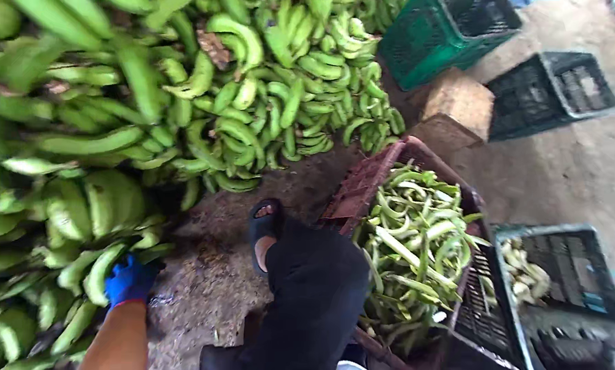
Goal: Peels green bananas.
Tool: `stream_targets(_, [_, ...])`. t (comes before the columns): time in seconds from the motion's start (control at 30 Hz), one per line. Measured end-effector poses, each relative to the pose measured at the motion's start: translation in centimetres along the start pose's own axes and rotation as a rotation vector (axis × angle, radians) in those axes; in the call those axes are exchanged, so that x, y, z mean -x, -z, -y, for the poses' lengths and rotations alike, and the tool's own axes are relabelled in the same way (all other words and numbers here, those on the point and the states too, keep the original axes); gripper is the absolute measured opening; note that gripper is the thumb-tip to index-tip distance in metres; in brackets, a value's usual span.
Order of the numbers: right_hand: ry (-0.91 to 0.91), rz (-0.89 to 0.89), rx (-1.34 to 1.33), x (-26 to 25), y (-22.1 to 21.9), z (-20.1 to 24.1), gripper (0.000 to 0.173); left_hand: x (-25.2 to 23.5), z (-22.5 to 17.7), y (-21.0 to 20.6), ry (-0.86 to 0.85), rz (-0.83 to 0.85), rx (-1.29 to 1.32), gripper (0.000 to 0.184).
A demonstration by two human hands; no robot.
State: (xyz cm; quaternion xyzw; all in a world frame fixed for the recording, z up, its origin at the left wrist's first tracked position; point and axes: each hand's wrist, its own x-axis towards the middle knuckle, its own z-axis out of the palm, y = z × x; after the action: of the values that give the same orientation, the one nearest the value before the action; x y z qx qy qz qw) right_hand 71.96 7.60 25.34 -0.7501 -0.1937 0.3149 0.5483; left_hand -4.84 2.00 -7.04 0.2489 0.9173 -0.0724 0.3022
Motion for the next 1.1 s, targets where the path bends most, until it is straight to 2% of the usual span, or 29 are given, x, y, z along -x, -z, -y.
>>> stream_targets(0.1, [-0.003,-0.064,0.019,-1.6,0.3,-1.2,0.047,-0.5,0.1,-0.5,-0.049,0.029,-0.096,0.072])
stream_targets(0.2, [0.003,-0.020,0.012,-1.8,-0.4,-0.9,0.053,-0.2,0.2,-0.5,-0.119,0.146,-0.035,0.062])
stream_targets(0.3, [0.127,0.028,-0.002,-1.0,-1.4,0.0,0.043,1.8,-0.8,-0.1,-0.166,0.179,0.083,0.060])
stream_targets(0.37, [0.238,0.091,-0.001,-0.7,-2.5,0.9,0.040,3.8,-2.1,1.1,-0.227,0.116,0.353,0.061])
stream_targets(0.43, [0.360,0.189,0.051,0.1,-4.3,2.1,0.048,5.7,-4.7,3.2,-0.299,0.059,0.758,0.067])
stream_targets(0.5, [0.465,0.316,0.168,1.6,-7.0,3.6,0.058,8.1,-9.2,7.2,-0.405,0.086,1.066,0.066])
stream_targets(0.57, [0.617,0.487,0.376,3.2,-10.0,4.7,0.063,12.4,-15.3,12.4,-0.510,0.155,1.241,0.050])
stream_targets(0.63, [0.814,0.693,0.510,5.0,-13.4,5.6,0.061,16.7,-21.3,16.4,-0.754,0.325,1.372,0.029])
stream_targets(0.73, [1.007,0.928,0.382,7.6,-17.4,5.8,0.054,27.0,-29.1,20.6,-1.037,0.593,1.423,0.023])
stream_targets(0.8, [1.082,0.973,0.194,8.7,-18.4,5.7,0.051,33.4,-32.5,21.3,-1.222,0.810,1.352,0.022])
stream_targets(0.87, [1.056,0.912,0.015,9.1,-17.9,5.8,0.048,38.2,-34.7,20.9,-1.333,1.032,1.268,0.025])
stream_targets(0.93, [0.953,0.785,-0.135,8.8,-16.4,6.0,0.043,40.8,-36.6,19.7,-1.342,1.203,1.268,0.027])
stream_targets(1.0, [0.829,0.731,-0.229,8.1,-15.2,5.6,0.042,41.1,-38.2,17.9,-1.325,1.321,1.275,0.029])
stream_targets(1.1, [0.689,0.736,-0.217,7.8,-14.8,4.4,0.046,40.0,-39.6,15.2,-1.132,1.417,1.308,0.029])
